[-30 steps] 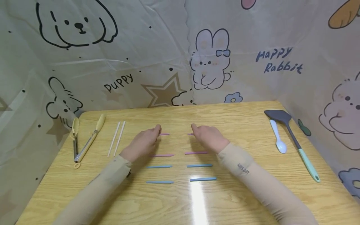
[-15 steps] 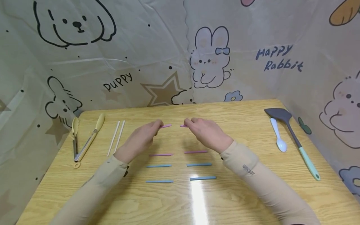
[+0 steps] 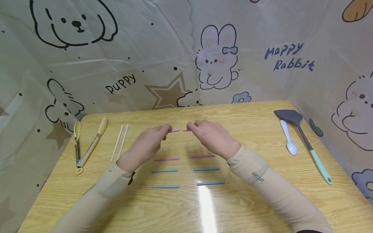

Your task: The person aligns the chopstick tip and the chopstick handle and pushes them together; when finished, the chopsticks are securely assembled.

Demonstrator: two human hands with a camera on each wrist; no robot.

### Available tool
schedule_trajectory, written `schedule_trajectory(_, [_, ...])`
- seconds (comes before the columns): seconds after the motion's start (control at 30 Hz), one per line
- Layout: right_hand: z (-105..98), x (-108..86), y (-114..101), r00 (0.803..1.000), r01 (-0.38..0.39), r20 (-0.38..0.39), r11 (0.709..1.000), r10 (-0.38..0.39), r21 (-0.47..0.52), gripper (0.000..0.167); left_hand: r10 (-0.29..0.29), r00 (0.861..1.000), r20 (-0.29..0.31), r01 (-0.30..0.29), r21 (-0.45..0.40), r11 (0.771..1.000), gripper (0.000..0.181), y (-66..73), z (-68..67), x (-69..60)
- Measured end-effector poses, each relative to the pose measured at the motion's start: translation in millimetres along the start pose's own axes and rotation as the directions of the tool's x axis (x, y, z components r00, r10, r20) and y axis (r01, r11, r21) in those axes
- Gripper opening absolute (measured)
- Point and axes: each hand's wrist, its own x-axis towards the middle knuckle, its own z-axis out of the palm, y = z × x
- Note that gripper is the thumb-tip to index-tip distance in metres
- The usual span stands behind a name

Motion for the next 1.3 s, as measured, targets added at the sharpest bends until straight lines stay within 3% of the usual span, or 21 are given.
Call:
schedule_trajectory(0.43, [-0.6,1.2,-2.1,1.0,-0.013,0.016,1.0,0.013,0.014,0.035,-0.019,0.999,0.042,0.018,0.004,1.0,0.048,2.5,-3.0,0.3])
schedule_trajectory(0.73, [-0.3,0.4,-1.9,0.998,0.028,-0.059,0.999,-0.031,-0.04,0.032,-0.008,1.0,0.004,0.008,0.015,1.0,0.046,2.0,-1.1,-2.2])
schedule_trajectory(0.97, [0.0,0.1,-3.0,0.997,0.019,-0.077,0.998,-0.024,-0.058,0.027,-0.011,1.0,0.027,0.011,0.019,1.0,0.043,3.1,-2.1,-0.9])
schedule_trajectory(1.3, [0.5,0.6,-3.5,0.996,0.032,-0.08,0.997,-0.037,-0.064,0.034,-0.009,0.999,0.039,0.008,0.027,1.0,0.042,3.9,-2.2,-0.1])
